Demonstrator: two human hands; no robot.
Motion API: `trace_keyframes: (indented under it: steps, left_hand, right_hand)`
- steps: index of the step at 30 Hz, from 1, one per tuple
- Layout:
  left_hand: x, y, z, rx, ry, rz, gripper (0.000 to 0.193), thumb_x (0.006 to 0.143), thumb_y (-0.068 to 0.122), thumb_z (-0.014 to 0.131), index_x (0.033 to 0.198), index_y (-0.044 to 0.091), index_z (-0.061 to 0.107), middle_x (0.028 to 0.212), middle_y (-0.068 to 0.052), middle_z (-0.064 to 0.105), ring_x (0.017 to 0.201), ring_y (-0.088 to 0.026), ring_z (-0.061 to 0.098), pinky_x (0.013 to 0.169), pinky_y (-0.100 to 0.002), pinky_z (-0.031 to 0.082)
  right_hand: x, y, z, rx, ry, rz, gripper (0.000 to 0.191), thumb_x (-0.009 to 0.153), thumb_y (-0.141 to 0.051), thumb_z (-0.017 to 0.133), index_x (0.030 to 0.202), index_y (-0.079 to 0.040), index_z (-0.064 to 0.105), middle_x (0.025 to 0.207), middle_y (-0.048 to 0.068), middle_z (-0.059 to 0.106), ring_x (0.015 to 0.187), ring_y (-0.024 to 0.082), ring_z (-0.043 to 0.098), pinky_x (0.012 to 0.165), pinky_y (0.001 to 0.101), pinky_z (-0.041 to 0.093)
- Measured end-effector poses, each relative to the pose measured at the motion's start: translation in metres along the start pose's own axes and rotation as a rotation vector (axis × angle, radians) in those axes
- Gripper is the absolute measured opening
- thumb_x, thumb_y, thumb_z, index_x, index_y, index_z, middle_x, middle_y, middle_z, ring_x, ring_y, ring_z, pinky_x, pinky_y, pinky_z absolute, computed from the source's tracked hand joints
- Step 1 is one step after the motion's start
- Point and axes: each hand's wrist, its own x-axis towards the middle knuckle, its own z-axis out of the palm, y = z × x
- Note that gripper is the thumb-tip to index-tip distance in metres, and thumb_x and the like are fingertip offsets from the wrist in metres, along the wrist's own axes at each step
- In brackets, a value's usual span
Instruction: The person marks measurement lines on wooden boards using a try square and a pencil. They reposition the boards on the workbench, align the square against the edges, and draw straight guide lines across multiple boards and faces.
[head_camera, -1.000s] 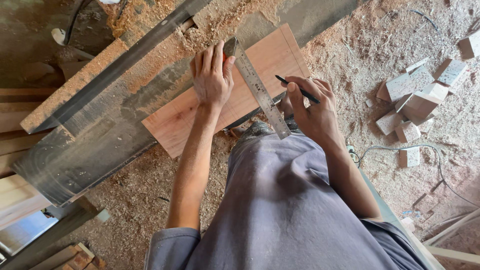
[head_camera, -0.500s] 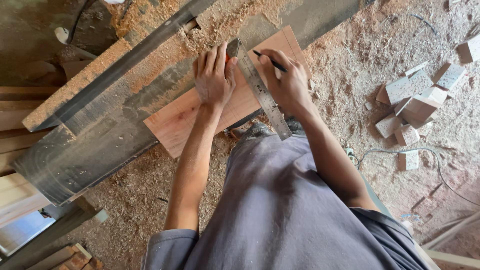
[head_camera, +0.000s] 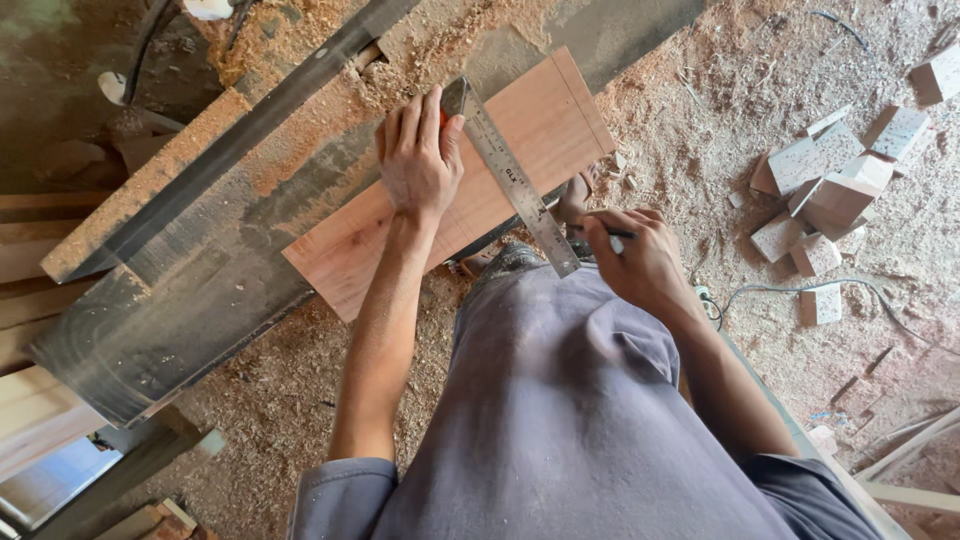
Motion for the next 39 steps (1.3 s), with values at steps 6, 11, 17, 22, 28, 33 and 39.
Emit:
trace_keyframes:
  steps: [6,11,17,22,28,33,39]
  left_hand:
    - [0.005,0.013,-0.001,0.041,-0.014,-0.046,0.039,0.106,0.037,0.055,0.135,0.010,0.058,0.118,-0.008,0.063,0.109,-0.029,0.060,0.094,-0.050,0.045]
    - [0.003,0.008,0.006,0.023,-0.020,-0.020,0.042,0.110,0.039,0.054,0.139,0.009,0.057,0.122,-0.008,0.063,0.111,-0.029,0.058,0.095,-0.049,0.045]
    - [0.001,0.003,0.015,-0.019,-0.011,-0.037,0.043,0.110,0.040,0.053,0.141,0.010,0.057,0.124,-0.005,0.064,0.112,-0.025,0.059,0.097,-0.047,0.046]
    - [0.002,0.007,0.010,-0.009,-0.023,-0.051,0.042,0.109,0.039,0.055,0.139,0.010,0.059,0.124,-0.005,0.065,0.113,-0.025,0.060,0.097,-0.047,0.046]
    - [0.005,0.007,0.008,-0.022,0.006,-0.016,0.041,0.111,0.037,0.054,0.139,0.009,0.060,0.124,-0.005,0.067,0.111,-0.025,0.061,0.099,-0.045,0.047]
    - [0.004,0.006,0.007,-0.011,0.036,0.010,0.041,0.111,0.038,0.056,0.138,0.007,0.061,0.123,-0.007,0.067,0.109,-0.026,0.062,0.099,-0.044,0.048]
    - [0.002,0.005,0.010,-0.019,0.047,0.004,0.042,0.111,0.040,0.057,0.137,0.008,0.062,0.124,-0.007,0.068,0.107,-0.027,0.063,0.095,-0.045,0.050]
  right_hand:
    - [0.006,-0.009,-0.004,0.169,0.174,0.153,0.029,0.109,-0.027,0.057,0.113,-0.003,0.074,0.101,0.014,0.077,0.089,0.029,0.076,0.082,0.0392,0.055]
    - [0.026,-0.020,-0.009,0.221,0.208,0.046,0.033,0.112,-0.030,0.057,0.116,0.000,0.071,0.100,0.014,0.078,0.087,0.026,0.076,0.081,0.0376,0.056]
    - [0.041,-0.028,-0.012,0.224,0.140,0.074,0.035,0.110,-0.031,0.056,0.115,-0.001,0.072,0.097,0.012,0.079,0.072,0.019,0.073,0.069,0.0343,0.055]
    - [0.046,-0.029,-0.006,0.255,0.168,0.035,0.035,0.112,-0.033,0.056,0.116,-0.002,0.072,0.088,0.011,0.077,0.070,0.018,0.072,0.068,0.0330,0.054]
    - [0.092,-0.022,0.031,0.213,0.157,0.049,0.033,0.109,-0.032,0.056,0.122,-0.006,0.072,0.083,0.011,0.075,0.062,0.021,0.068,0.061,0.0359,0.051]
    - [0.127,-0.015,0.062,0.138,0.262,-0.231,0.029,0.113,-0.029,0.057,0.122,-0.005,0.071,0.103,0.015,0.076,0.096,0.029,0.072,0.084,0.0433,0.056]
    - [0.054,-0.004,0.025,-0.062,0.058,-0.111,0.020,0.104,-0.022,0.062,0.101,-0.007,0.075,0.092,0.014,0.076,0.086,0.031,0.071,0.091,0.0465,0.049]
